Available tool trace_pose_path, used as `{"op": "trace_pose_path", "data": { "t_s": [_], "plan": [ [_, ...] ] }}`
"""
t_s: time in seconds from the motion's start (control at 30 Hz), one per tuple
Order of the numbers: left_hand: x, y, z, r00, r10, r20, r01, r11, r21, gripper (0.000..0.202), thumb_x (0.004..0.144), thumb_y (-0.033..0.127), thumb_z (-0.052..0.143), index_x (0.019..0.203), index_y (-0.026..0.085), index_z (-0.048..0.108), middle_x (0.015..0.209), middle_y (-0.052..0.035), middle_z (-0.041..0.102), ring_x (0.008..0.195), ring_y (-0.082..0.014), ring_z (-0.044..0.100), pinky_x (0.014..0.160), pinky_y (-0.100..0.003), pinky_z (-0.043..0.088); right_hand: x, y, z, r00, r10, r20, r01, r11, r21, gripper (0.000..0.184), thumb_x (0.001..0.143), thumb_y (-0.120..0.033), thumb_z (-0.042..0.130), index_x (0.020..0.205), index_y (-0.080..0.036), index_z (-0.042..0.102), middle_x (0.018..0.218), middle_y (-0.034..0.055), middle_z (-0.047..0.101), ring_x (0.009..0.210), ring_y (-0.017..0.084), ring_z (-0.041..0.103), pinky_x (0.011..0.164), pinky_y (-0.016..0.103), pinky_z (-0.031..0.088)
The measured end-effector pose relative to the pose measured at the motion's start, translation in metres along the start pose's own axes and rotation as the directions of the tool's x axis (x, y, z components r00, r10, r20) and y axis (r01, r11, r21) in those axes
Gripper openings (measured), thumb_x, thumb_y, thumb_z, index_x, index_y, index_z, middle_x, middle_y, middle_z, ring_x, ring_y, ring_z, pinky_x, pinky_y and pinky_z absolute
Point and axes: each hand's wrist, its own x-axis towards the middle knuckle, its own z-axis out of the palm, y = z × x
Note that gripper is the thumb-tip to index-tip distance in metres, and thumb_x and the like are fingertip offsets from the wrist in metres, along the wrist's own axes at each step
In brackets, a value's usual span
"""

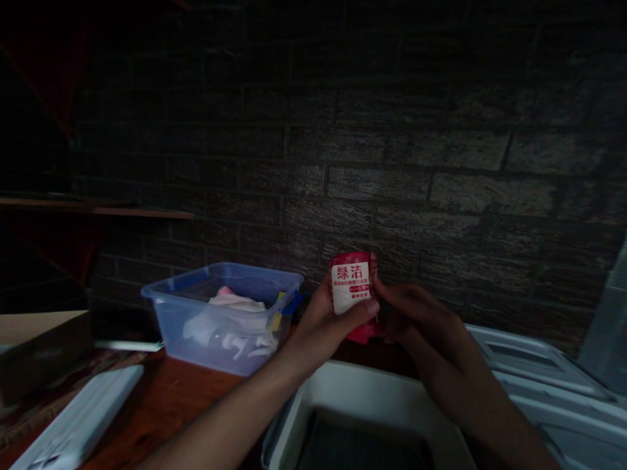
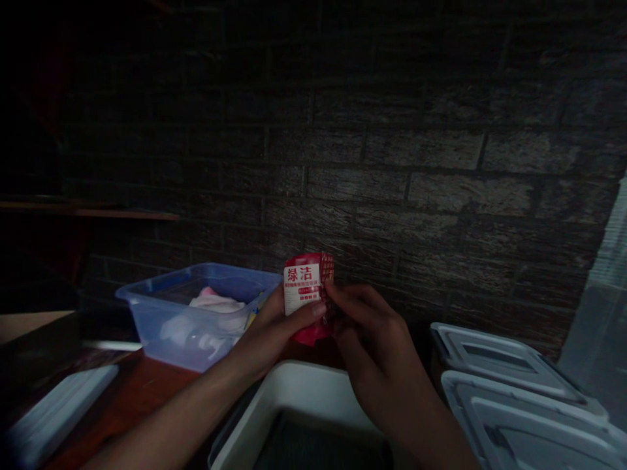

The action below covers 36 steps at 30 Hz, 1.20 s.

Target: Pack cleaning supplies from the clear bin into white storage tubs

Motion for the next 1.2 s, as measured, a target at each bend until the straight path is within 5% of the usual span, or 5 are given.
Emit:
{"op": "trace_pose_path", "data": {
  "t_s": [0.33, 0.53, 0.87, 1.0, 1.2],
  "plan": [
    [-0.001, 0.003, 0.003, 0.997, 0.027, 0.069, -0.026, 1.000, -0.010, 0.076, 0.068, 0.025, 0.092, 0.135, 0.022, 0.056, 0.102, -0.0056, 0.073, 0.091, -0.0234, 0.071, 0.079, -0.034, 0.056, -0.002, -0.002, -0.001, 0.997, -0.078, 0.005, 0.078, 0.994, -0.070, 0.051, 0.096, -0.018, 0.058, 0.144, -0.033, 0.060, 0.140, 0.0079, 0.059, 0.121, 0.025, 0.061, 0.101, 0.037, 0.054],
    [0.000, -0.002, 0.002, 0.994, 0.111, 0.013, -0.111, 0.977, 0.184, 0.084, 0.066, 0.020, 0.091, 0.137, 0.022, 0.047, 0.106, -0.0070, 0.072, 0.088, -0.0234, 0.070, 0.076, -0.035, 0.056, -0.002, -0.001, 0.008, 0.987, 0.147, -0.068, -0.141, 0.986, 0.087, 0.052, 0.099, -0.043, 0.060, 0.149, -0.029, 0.055, 0.125, 0.0108, 0.070, 0.076, 0.018, 0.070, 0.066, 0.033, 0.062],
    [0.009, -0.011, -0.013, 0.838, 0.545, 0.022, -0.461, 0.686, 0.562, 0.083, 0.067, 0.015, 0.088, 0.138, 0.026, 0.048, 0.137, -0.0089, 0.059, 0.125, -0.0290, 0.058, 0.109, -0.044, 0.044, 0.003, -0.009, 0.015, 0.982, 0.185, -0.032, -0.180, 0.976, 0.119, 0.068, 0.087, -0.040, 0.075, 0.150, -0.023, 0.054, 0.092, 0.0047, 0.077, 0.068, 0.018, 0.069, 0.054, 0.026, 0.055],
    [0.013, -0.015, -0.019, 0.783, 0.615, 0.089, -0.543, 0.607, 0.580, 0.083, 0.066, 0.016, 0.088, 0.139, 0.025, 0.049, 0.148, -0.0127, 0.049, 0.137, -0.0324, 0.049, 0.117, -0.049, 0.037, 0.004, -0.007, 0.014, 0.985, 0.149, -0.092, -0.138, 0.984, 0.116, 0.064, 0.081, -0.035, 0.081, 0.142, -0.025, 0.063, 0.108, 0.0065, 0.077, 0.075, 0.018, 0.072, 0.063, 0.028, 0.060],
    [0.014, -0.018, -0.020, 0.748, 0.651, 0.130, -0.597, 0.575, 0.559, 0.081, 0.067, 0.015, 0.088, 0.137, 0.027, 0.049, 0.142, -0.0106, 0.053, 0.132, -0.0308, 0.053, 0.114, -0.047, 0.040, 0.001, -0.010, 0.009, 0.983, 0.180, -0.047, -0.174, 0.978, 0.111, 0.057, 0.080, -0.035, 0.081, 0.136, -0.028, 0.068, 0.088, 0.0032, 0.077, 0.065, 0.016, 0.068, 0.054, 0.024, 0.055]
  ]
}}
